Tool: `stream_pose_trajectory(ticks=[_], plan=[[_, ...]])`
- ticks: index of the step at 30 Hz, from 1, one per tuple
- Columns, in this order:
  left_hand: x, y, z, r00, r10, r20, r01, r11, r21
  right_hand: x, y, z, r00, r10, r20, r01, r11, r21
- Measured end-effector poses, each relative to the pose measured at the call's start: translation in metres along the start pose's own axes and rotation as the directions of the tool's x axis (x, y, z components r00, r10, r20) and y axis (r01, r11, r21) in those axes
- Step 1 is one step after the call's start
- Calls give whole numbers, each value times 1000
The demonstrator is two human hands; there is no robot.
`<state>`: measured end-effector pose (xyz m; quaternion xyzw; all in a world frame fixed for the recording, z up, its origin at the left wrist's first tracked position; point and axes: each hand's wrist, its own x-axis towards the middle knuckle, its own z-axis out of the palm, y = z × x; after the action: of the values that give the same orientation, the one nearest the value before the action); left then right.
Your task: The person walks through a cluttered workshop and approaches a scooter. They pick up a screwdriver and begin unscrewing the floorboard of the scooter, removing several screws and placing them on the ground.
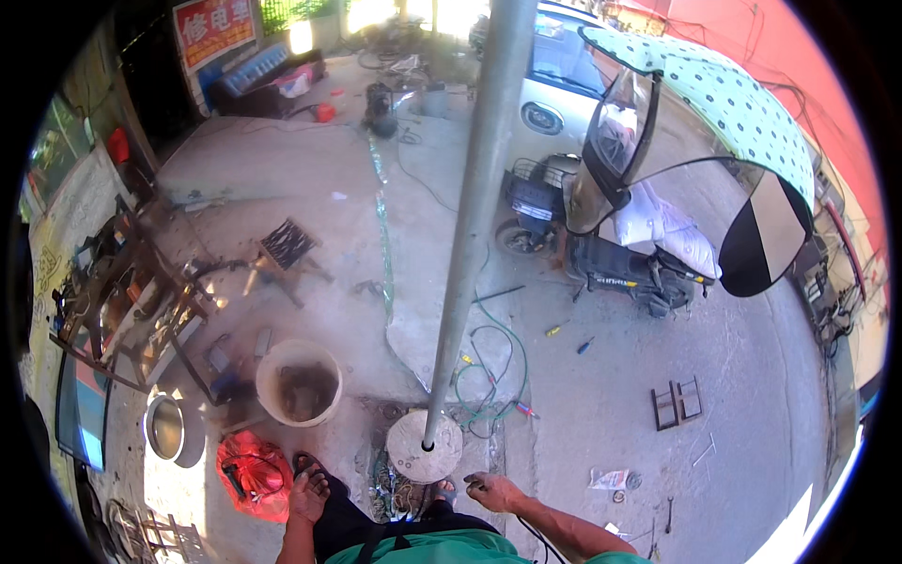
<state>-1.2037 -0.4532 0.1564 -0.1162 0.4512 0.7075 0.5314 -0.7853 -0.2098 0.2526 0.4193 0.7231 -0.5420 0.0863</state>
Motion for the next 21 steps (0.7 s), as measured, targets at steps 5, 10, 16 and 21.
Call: stream_pose_trajectory(ticks=[5, 10, 16, 21], plan=[[-6, -3, 10, 999, -29, -43, 32, 997, 76, -28, 32, 10, 993, 16, -115, -12, 999, 30], [-15, 3, 35, 990, -97, -99, 113, 979, 170, -78, 86, 34, 950, 141, -278, -72, 966, 247], [12, 24, 11, 955, -277, -106, 293, 831, 472, -152, 169, 106, 705, 671, -229, -188, 488, 852], [20, 27, 29, 912, -283, -297, 407, 537, 739, -207, 226, 240, 506, 860, -65, -176, 177, 968]])
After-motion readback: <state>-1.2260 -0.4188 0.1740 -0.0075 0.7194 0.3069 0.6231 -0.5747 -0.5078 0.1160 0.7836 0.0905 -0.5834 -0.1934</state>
